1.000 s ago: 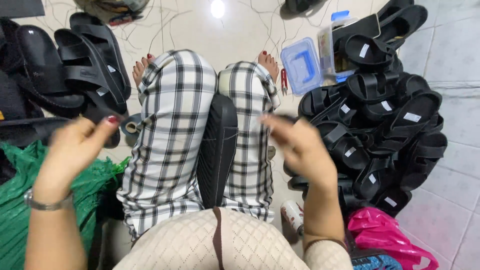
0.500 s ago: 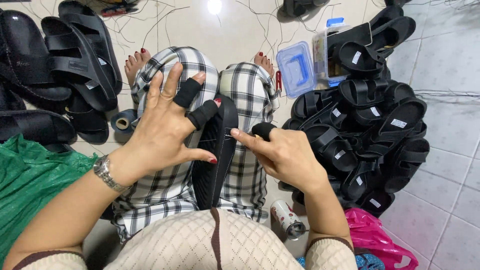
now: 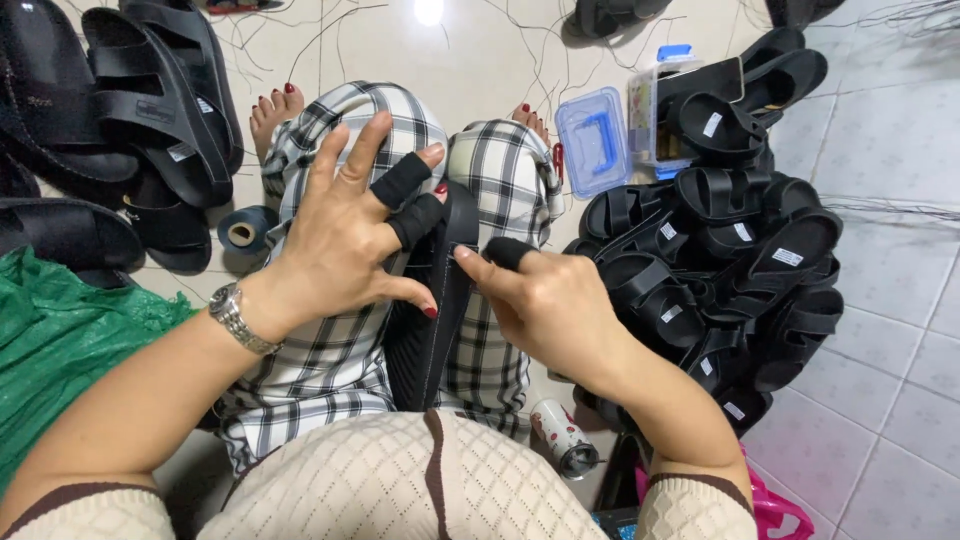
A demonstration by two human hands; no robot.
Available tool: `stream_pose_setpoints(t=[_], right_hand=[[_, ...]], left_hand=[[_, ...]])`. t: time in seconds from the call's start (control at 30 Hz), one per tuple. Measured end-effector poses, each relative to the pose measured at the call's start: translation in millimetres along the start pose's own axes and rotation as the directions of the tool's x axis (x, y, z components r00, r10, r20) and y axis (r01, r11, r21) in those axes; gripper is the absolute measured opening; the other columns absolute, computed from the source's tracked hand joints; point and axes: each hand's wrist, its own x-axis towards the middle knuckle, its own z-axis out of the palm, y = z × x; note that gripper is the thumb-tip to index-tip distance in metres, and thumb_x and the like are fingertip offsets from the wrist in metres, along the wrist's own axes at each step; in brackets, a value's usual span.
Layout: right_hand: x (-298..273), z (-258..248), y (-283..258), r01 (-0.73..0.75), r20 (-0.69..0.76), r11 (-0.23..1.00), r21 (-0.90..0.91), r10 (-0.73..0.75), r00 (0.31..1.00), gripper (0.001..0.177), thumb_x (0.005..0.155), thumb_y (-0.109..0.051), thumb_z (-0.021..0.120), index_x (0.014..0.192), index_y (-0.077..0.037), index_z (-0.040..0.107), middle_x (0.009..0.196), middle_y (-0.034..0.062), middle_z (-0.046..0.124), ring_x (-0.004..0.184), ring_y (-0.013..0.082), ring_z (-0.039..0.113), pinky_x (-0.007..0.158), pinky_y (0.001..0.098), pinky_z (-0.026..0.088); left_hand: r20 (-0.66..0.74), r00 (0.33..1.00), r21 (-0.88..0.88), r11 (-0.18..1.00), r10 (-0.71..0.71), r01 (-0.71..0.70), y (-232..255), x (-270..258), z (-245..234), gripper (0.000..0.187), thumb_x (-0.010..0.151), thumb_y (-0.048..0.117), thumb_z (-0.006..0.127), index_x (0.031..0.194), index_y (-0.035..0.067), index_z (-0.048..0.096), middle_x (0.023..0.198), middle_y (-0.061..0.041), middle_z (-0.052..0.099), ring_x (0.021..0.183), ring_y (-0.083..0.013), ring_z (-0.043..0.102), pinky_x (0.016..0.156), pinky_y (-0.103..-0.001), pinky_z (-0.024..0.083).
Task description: Hand-sewing the strap of a black sandal using a needle and thread while sitting on the floor.
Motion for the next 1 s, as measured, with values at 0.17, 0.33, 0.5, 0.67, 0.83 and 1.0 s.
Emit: stream_pose_setpoints(t=[0.17, 0.33, 0.5, 0.67, 0.83, 1.0], right_hand=[[-11, 13, 1, -0.012, -0.172, 1.000, -0.002, 0.012, 0.985, 0.042, 0.099, -0.022, 0.077, 0.139, -0.024, 0.063, 0.059, 0.0007, 0.035, 0.042, 0.0190, 0.036, 0.037, 0.0380, 0.035], [-3, 3, -21, -0.099, -0.270, 0.955, -0.279, 0.021, 0.963, 0.006, 0.102, -0.015, 0.062, 0.097, -0.013, 0.065, 0.056, -0.0024, 0.036, 0.048, 0.0139, 0.036, 0.043, 0.0306, 0.029], [1, 6, -6, 0.013, -0.256, 0.997, -0.070, -0.031, 0.966, 0.012, 0.092, -0.016, 0.064, 0.104, -0.019, 0.064, 0.055, -0.0011, 0.049, 0.049, 0.0197, 0.060, 0.050, 0.0279, 0.050], [4, 4, 1, 0.077, -0.274, 0.994, 0.075, -0.053, 0.960, 0.013, 0.091, -0.009, 0.064, 0.103, -0.014, 0.065, 0.055, 0.0016, 0.051, 0.049, 0.0240, 0.061, 0.050, 0.0299, 0.051], [-2, 6, -7, 0.034, -0.258, 0.998, -0.044, -0.044, 0.965, 0.020, 0.092, -0.011, 0.062, 0.110, -0.018, 0.066, 0.061, 0.0017, 0.053, 0.051, 0.0230, 0.061, 0.050, 0.0325, 0.052], [-5, -2, -11, 0.004, -0.209, 0.996, -0.083, -0.022, 0.978, 0.026, 0.094, -0.009, 0.058, 0.116, -0.020, 0.066, 0.065, 0.0028, 0.055, 0.054, 0.0233, 0.063, 0.052, 0.0342, 0.054]], left_hand=[[0.075, 0.992, 0.030, 0.995, -0.098, 0.096, 6, -9, 4, 0.119, 0.076, 0.099, 0.065, 0.164, 0.022, 0.042, 0.168, -0.016, 0.002, 0.151, -0.0399, -0.012, 0.126, -0.059, -0.007], [-0.047, 0.908, -0.591, 0.745, -0.415, 0.310, 47, -26, -27, 0.020, 0.088, 0.029, 0.076, 0.088, 0.009, 0.075, 0.134, -0.017, 0.068, 0.126, -0.0283, 0.056, 0.107, -0.040, 0.045], [0.356, 0.809, -0.935, -0.185, -0.468, 0.304, 63, -23, -39, 0.023, 0.093, 0.001, 0.066, 0.115, 0.000, 0.073, 0.061, -0.010, 0.064, 0.055, -0.0139, 0.062, 0.051, -0.021, 0.041], [0.245, 0.639, -0.749, 0.276, -0.729, 0.603, 70, -18, -14, 0.021, 0.084, 0.010, 0.079, 0.105, 0.008, 0.079, 0.070, -0.008, 0.077, 0.053, -0.0081, 0.057, 0.050, -0.023, 0.050], [0.151, 0.808, -0.582, 0.610, -0.569, 0.538, 74, -52, 35, 0.019, 0.081, 0.016, 0.082, 0.099, 0.007, 0.080, 0.076, -0.010, 0.071, 0.063, -0.0270, 0.070, 0.058, -0.032, 0.055], [0.120, 0.703, -0.686, 0.453, -0.701, 0.569, 83, -29, -2, 0.036, 0.076, 0.015, 0.087, 0.110, 0.010, 0.077, 0.073, -0.003, 0.063, 0.054, -0.0143, 0.059, 0.050, -0.026, 0.050]])
